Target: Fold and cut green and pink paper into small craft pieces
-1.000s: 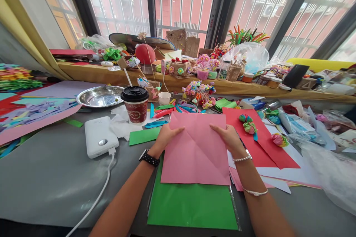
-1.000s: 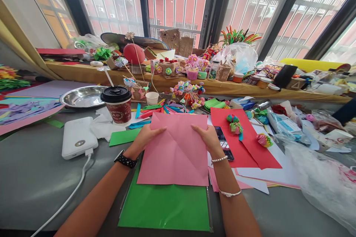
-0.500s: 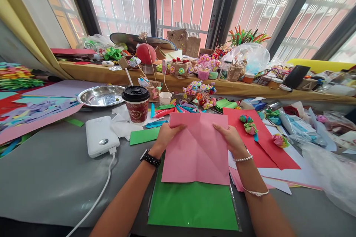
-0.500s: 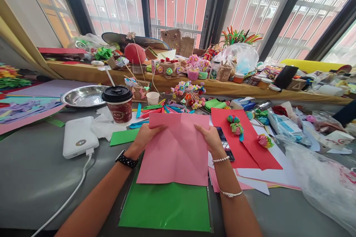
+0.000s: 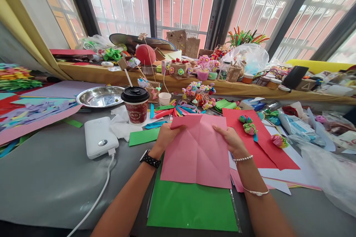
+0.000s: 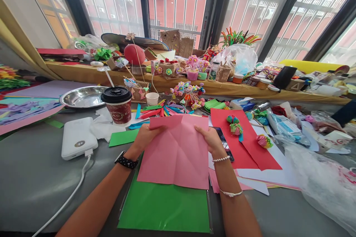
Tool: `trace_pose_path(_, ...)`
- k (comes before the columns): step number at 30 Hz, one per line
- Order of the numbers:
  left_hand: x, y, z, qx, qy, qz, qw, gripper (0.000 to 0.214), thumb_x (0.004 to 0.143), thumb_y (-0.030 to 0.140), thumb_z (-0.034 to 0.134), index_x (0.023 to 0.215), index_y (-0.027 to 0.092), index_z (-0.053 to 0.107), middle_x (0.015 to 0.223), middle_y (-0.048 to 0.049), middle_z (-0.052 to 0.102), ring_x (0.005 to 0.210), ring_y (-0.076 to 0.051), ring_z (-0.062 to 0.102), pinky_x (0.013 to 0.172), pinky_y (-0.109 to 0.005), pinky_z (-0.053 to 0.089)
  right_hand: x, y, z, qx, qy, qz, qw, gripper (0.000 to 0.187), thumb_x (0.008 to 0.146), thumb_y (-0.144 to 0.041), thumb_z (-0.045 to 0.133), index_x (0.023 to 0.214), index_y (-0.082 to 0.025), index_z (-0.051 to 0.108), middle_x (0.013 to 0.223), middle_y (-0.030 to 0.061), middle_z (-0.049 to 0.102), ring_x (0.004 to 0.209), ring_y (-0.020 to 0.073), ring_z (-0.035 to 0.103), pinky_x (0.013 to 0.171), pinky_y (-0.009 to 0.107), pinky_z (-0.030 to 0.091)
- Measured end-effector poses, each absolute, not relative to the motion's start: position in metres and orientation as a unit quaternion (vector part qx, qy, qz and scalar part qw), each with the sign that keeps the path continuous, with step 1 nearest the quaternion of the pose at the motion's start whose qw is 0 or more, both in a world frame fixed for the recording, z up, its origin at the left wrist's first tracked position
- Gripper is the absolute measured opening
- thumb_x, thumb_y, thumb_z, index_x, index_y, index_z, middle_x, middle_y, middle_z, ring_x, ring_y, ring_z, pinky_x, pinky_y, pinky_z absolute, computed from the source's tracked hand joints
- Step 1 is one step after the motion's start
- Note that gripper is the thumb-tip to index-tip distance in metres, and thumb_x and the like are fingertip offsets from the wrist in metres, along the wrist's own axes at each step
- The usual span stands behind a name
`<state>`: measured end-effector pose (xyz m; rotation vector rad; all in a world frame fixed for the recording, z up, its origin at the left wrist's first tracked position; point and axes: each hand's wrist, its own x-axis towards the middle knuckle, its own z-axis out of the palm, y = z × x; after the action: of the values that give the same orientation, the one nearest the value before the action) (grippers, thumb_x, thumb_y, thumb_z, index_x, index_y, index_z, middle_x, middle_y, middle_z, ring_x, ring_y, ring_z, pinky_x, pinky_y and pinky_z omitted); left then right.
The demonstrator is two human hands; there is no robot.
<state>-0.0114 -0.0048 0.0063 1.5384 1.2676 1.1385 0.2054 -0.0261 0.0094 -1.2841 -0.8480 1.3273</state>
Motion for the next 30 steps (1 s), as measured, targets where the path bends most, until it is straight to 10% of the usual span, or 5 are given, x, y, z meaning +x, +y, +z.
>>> trace_pose_path(30, -0.0152, -0.0045, 0.0024, 0.599, 0.481, 0.479, 0.425, 0.038, 0.057, 0.043, 0.062, 0.075, 0.011, 0.065, 0.071, -0.0034, 0.063, 0.061, -0.014, 0.052, 0.051, -0.022, 0.039, 0.2004, -0.0308, 0.0151, -0.524, -0.375, 0.546, 0.536, 0.025, 0.051, -0.027, 0.072, 0.071, -0.013, 0.063, 0.067, 0.0044, 0.067, 0.057, 0.0162, 0.06, 0.049, 0.024, 0.048)
